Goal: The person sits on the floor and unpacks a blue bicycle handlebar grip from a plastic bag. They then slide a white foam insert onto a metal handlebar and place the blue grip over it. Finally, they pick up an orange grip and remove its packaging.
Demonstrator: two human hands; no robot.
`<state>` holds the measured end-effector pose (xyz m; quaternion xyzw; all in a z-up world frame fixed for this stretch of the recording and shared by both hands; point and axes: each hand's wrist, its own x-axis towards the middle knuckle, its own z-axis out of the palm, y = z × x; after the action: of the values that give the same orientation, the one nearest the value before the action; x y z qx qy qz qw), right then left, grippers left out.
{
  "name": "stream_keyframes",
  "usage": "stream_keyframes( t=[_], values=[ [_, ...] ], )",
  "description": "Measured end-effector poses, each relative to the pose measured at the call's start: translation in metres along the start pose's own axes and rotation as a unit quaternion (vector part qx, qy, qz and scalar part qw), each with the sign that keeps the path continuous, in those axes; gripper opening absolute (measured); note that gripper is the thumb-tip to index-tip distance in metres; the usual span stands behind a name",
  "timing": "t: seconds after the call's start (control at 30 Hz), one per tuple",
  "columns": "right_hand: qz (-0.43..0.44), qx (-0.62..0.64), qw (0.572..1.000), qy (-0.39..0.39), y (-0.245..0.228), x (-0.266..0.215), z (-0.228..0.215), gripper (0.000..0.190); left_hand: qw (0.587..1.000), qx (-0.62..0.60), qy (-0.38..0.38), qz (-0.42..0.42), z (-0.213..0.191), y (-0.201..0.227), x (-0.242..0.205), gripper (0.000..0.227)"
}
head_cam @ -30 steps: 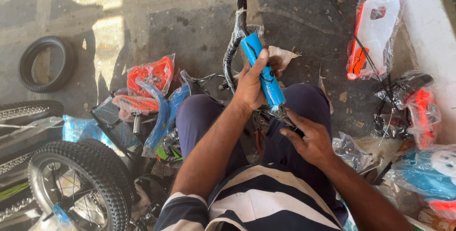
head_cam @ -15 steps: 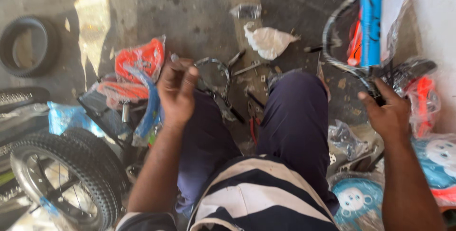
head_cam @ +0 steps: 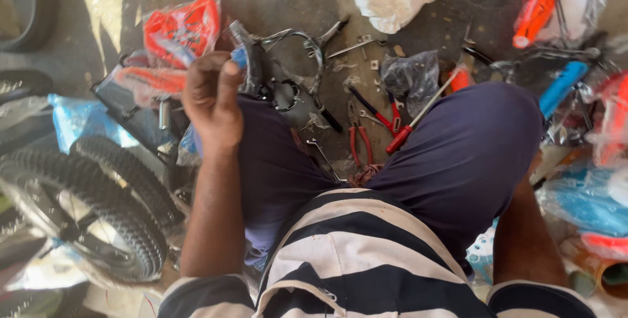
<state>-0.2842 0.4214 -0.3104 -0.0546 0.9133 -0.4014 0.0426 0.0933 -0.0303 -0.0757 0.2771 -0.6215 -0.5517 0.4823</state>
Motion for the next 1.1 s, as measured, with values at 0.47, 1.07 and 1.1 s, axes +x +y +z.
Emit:
stream_keyframes(
  t=[0.47,1.07,1.1],
  values=[
    [-0.21,-0.12,0.966,-0.092,0.045,-0.129,0.017,0.032,0.937,0.325,-0.052,0.12,-0.023,0.002,-0.007,0.018],
    [-0.075,-0.394,0.888,-0.224,-0.077,0.204,0.126,0.076,0.79,0.603,0.0,0.112,-0.054,-0.01,-0.048,0.03],
    [-0.087,-0.395,0.889,-0.215,-0.078,0.204,0.125,0.076,0.793,0.598,-0.002,0.119,-0.051,-0.01,-0.045,0.03]
  ],
)
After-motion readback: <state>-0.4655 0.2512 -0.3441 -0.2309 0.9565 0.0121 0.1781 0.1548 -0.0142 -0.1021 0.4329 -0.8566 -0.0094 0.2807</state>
